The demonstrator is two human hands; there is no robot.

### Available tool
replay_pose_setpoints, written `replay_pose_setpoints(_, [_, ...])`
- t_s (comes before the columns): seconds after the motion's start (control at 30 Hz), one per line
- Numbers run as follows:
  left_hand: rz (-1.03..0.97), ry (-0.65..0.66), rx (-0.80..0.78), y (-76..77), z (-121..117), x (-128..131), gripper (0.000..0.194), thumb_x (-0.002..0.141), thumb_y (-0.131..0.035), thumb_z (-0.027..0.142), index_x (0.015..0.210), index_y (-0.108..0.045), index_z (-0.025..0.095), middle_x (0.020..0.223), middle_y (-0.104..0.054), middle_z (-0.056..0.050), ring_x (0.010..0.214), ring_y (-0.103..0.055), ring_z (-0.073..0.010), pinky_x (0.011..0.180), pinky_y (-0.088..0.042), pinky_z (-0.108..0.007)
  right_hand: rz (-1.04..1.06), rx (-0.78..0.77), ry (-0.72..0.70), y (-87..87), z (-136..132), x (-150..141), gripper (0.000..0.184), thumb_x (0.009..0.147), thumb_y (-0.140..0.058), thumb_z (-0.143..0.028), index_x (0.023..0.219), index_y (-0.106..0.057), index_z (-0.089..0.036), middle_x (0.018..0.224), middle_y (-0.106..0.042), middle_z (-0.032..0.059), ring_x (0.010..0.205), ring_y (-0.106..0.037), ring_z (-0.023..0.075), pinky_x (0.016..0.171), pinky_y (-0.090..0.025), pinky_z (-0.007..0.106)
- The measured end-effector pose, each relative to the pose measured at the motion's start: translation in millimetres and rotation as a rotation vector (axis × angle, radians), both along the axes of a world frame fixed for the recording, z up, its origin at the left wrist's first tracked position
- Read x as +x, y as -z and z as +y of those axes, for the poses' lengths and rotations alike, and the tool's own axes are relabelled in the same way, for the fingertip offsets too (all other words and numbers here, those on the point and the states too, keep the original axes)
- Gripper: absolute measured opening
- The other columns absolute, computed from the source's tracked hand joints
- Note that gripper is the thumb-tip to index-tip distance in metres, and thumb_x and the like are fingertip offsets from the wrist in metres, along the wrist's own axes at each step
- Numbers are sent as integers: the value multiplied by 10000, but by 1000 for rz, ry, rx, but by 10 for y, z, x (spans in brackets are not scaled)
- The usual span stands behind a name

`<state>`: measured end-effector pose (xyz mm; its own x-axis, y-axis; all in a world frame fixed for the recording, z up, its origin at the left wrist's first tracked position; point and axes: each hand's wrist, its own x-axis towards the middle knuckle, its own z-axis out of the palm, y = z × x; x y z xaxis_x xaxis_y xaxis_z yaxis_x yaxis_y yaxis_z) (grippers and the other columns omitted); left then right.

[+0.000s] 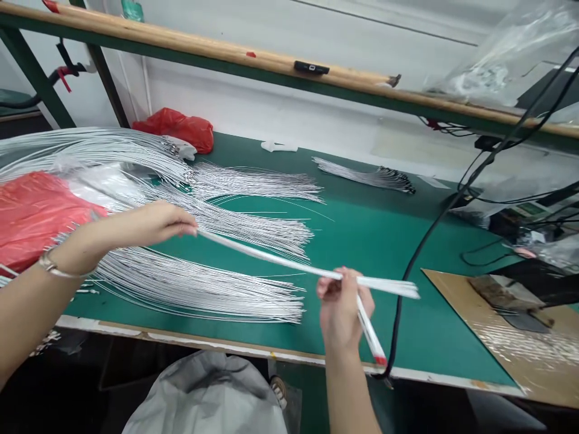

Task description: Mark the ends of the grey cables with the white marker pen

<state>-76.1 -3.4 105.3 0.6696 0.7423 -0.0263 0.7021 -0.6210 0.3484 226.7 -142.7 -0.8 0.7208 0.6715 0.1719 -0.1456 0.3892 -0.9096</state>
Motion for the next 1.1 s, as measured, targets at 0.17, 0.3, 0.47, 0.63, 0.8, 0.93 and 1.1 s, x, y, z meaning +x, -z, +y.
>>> replay_pose_setpoints(0.17, [99, 16, 141, 287, 813, 51, 338, 883, -395, 412, 866, -627, 167, 804, -648, -35, 711, -538, -158, 642, -346, -219, -322, -416, -404, 52, 262, 299, 505, 732, -578, -603, 866, -617, -117, 651, -677, 71, 379, -487, 93, 354, -337, 209])
replay_pose_setpoints(0.3, [171, 17, 115, 660, 1239, 112, 340, 878, -380, 394, 787, -618, 169, 765, -651, -56, 672, -548, -171, 602, -333, -232, -407, -539, -472, 177, -57, 439, 547, 738, -553, -631, 894, -633, -113, 631, -677, 79, 373, -494, 112, 342, -349, 215])
replay_pose_setpoints(0.47, [185, -13, 130, 903, 1424, 143, 361, 871, -375, 421, 835, -636, 175, 801, -662, -71, 699, -554, -188, 606, -326, -236, -357, -489, -311, 254, -442, 545, 503, 740, -562, -624, 798, -638, -130, 590, -664, 75, 368, -480, 108, 338, -351, 215])
replay_pose_setpoints(0.63, [182, -75, 210, 1032, 1481, 147, 386, 855, -405, 434, 876, -640, 128, 886, -642, -123, 843, -542, -232, 766, -358, -277, -222, -424, -151, 348, -581, 622, 443, 735, -602, -584, 781, -626, -145, 546, -643, 46, 362, -472, 104, 344, -345, 210])
replay_pose_setpoints(0.8, [135, -86, 295, 1127, 1155, 332, 409, 872, -390, 366, 1075, -582, 69, 1082, -550, -193, 1052, -454, -309, 937, -297, -403, -151, -398, -108, 461, -648, 615, 435, 703, -644, -570, 769, -627, -140, 526, -634, 45, 354, -465, 106, 335, -335, 211])
replay_pose_setpoints(0.93, [108, 77, 213, 1228, 527, 687, 348, 918, -358, 386, 965, -617, 159, 983, -581, -102, 980, -495, -236, 895, -341, -325, -130, -388, -85, 500, -682, 599, 414, 696, -658, -552, 764, -624, -145, 514, -629, 37, 354, -469, 111, 338, -341, 218])
replay_pose_setpoints(1.1, [92, 340, -95, 1335, -106, 995, 316, 884, -467, 451, 970, -575, 167, 955, -589, -85, 880, -524, -218, 722, -371, -280, -146, -389, -78, 552, -752, 590, 395, 709, -653, -533, 772, -622, -143, 523, -633, 38, 370, -484, 113, 353, -349, 219])
